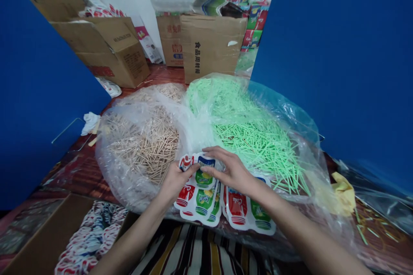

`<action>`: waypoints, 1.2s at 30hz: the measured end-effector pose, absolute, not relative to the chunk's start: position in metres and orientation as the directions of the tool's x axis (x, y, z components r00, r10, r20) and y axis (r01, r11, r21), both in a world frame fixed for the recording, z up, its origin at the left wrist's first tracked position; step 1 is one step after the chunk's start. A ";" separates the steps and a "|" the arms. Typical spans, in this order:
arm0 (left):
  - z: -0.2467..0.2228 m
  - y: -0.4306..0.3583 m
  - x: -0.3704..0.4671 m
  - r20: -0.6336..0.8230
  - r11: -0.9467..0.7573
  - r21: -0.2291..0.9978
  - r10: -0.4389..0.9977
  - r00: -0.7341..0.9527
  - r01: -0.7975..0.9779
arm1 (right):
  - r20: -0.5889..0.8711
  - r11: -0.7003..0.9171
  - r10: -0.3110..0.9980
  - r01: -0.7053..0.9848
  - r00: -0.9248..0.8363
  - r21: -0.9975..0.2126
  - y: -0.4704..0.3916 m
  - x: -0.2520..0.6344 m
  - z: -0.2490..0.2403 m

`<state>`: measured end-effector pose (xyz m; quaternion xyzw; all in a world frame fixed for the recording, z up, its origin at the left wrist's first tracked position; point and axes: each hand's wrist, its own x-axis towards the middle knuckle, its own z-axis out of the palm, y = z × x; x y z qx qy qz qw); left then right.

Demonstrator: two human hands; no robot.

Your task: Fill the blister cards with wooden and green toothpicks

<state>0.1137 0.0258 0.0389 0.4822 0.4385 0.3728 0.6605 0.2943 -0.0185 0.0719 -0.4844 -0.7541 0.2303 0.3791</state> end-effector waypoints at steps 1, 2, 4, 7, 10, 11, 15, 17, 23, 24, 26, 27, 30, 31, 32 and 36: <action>0.039 0.026 0.113 -0.206 0.235 0.971 0.921 0.330 -0.050 | 0.331 0.414 0.910 0.564 -0.249 -0.715 -0.019 0.294 0.075; 0.038 0.025 0.113 -0.200 0.226 0.973 0.924 0.325 -0.044 | 0.310 0.404 0.915 0.572 -0.259 -0.714 -0.019 0.294 0.077; 0.037 0.024 0.114 -0.209 0.252 0.963 0.923 0.322 -0.096 | 0.271 0.359 0.933 0.572 -0.238 -0.737 -0.019 0.292 0.078; 0.036 0.022 0.114 -0.247 0.332 0.917 0.907 0.341 -0.221 | 0.160 0.188 0.982 0.414 -0.103 -0.891 -0.020 0.286 0.072; 0.040 0.020 0.113 -0.270 0.396 0.876 0.876 0.399 -0.277 | -0.008 0.004 0.997 0.142 -0.083 -0.990 -0.020 0.279 0.062; 0.042 0.020 0.112 -0.270 0.413 0.862 0.864 0.424 -0.293 | -0.041 -0.034 0.996 0.081 -0.082 -0.996 -0.020 0.278 0.060; 0.048 0.020 0.105 -0.256 0.454 0.822 0.833 0.490 -0.343 | -0.068 -0.068 0.998 -0.005 0.017 -0.998 -0.021 0.278 0.057; 0.048 0.020 0.102 -0.273 0.463 0.822 0.832 0.484 -0.332 | -0.058 -0.057 0.997 -0.020 0.050 -0.998 -0.022 0.279 0.057; 0.046 0.015 0.103 -0.306 0.450 0.840 0.854 0.420 -0.303 | -0.066 -0.059 0.994 -0.085 0.083 -0.995 -0.032 0.280 0.056; 0.047 0.012 0.106 -0.296 0.438 0.846 0.860 0.416 -0.305 | -0.063 -0.055 0.994 -0.093 0.087 -0.994 -0.035 0.281 0.059; 0.048 0.006 0.113 -0.278 0.431 0.850 0.856 0.436 -0.304 | -0.053 -0.043 0.993 -0.094 0.104 -0.995 -0.045 0.287 0.066; 0.048 0.002 0.118 -0.279 0.440 0.848 0.844 0.459 -0.294 | -0.052 -0.042 0.991 -0.082 0.122 -0.996 -0.051 0.292 0.071; 0.045 -0.011 0.135 -0.291 0.454 0.868 0.791 0.538 -0.198 | -0.079 -0.082 0.982 0.008 0.171 -0.997 -0.076 0.310 0.082; 0.043 -0.016 0.141 -0.286 0.432 0.891 0.772 0.567 -0.139 | -0.093 -0.104 0.979 0.051 0.183 -0.993 -0.085 0.317 0.082; 0.041 -0.019 0.146 -0.266 0.379 0.923 0.755 0.599 -0.068 | -0.103 -0.126 0.974 0.106 0.200 -0.986 -0.094 0.324 0.080; 0.031 -0.022 0.145 -0.055 -0.161 0.931 0.824 0.564 0.326 | -0.061 -0.255 0.938 0.561 0.342 -0.787 -0.122 0.345 0.052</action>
